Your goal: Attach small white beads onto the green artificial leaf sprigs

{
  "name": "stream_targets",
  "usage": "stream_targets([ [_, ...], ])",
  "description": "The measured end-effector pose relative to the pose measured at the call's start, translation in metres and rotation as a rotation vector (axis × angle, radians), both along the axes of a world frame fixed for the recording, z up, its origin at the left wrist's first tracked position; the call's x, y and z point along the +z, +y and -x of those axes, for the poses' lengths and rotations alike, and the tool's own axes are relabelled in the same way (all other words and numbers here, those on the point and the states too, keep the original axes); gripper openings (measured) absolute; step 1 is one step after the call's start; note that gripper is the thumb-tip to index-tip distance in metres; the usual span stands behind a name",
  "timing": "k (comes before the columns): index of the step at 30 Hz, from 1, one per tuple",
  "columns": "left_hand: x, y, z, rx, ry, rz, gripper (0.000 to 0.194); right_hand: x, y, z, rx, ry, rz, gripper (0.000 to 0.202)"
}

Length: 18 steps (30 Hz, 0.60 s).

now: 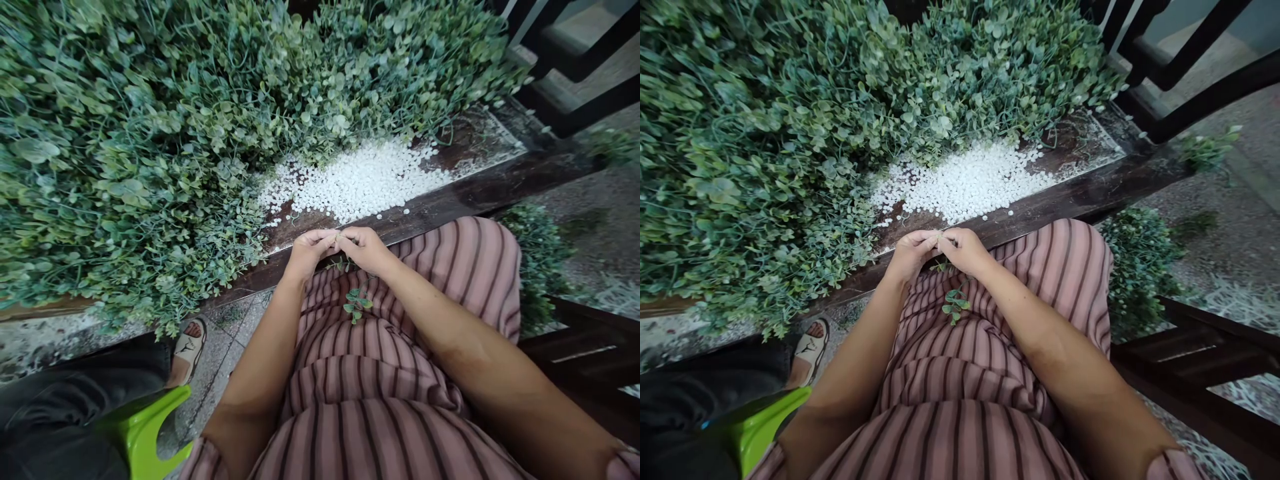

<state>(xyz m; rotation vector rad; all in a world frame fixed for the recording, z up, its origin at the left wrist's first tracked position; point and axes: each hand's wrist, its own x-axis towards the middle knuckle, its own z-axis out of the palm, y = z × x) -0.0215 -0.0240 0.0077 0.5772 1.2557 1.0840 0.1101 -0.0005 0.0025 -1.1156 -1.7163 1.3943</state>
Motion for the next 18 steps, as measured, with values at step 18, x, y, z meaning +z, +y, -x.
stream_targets([
  [18, -0.0005, -0.0009, -0.0045, 0.044, 0.104, -0.048, 0.033, -0.0011, 0.0077, 0.0012, 0.022, 0.051, 0.064, 0.021],
])
